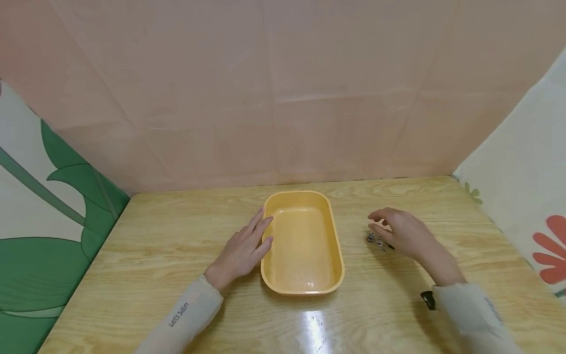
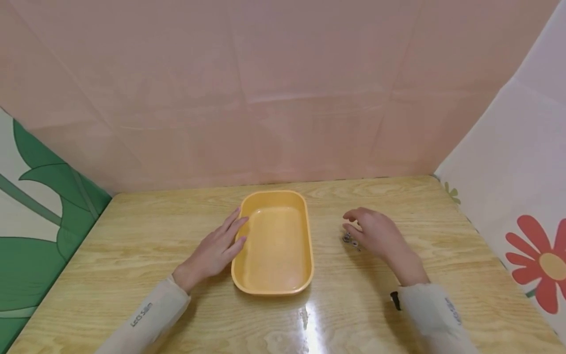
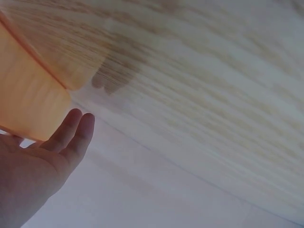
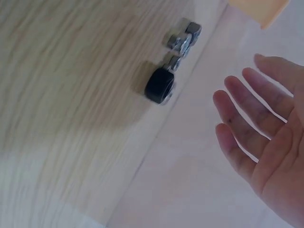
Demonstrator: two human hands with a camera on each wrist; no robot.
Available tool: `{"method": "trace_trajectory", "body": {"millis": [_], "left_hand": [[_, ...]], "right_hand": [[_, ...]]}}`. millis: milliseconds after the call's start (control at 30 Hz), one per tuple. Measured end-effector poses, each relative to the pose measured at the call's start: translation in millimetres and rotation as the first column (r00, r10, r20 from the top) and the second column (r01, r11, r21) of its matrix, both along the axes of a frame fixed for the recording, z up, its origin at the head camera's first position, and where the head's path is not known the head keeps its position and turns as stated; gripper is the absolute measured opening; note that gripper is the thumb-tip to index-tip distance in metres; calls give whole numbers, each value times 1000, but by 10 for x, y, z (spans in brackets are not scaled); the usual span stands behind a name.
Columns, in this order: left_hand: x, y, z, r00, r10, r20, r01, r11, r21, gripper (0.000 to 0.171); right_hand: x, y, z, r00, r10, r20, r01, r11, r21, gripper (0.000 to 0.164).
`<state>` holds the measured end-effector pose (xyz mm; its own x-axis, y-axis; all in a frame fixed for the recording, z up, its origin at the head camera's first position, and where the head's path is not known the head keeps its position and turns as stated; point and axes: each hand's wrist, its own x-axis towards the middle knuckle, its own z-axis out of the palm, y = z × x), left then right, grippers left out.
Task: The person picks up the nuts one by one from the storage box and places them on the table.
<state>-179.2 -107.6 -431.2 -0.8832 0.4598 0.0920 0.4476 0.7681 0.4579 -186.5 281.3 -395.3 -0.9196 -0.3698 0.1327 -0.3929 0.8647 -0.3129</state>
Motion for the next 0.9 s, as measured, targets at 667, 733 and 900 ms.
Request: {"method": "trace_trajectory", "body": {"millis": [667, 733, 900], "left_hand": [[-11, -44, 41, 998, -24, -52, 21, 998, -61, 57], [-12, -38, 53, 997, -27, -79, 21, 997, -75, 56], [-25, -20, 85, 970, -46, -237, 16, 992, -125, 55]], "right_hand": [[-47, -524, -70, 957, 93, -275, -115, 991, -63, 46], [-50, -582, -69, 949, 104, -299, -129, 989, -66, 49], [-36, -713, -61, 947, 104, -305, -132, 989, -71, 56]]}}
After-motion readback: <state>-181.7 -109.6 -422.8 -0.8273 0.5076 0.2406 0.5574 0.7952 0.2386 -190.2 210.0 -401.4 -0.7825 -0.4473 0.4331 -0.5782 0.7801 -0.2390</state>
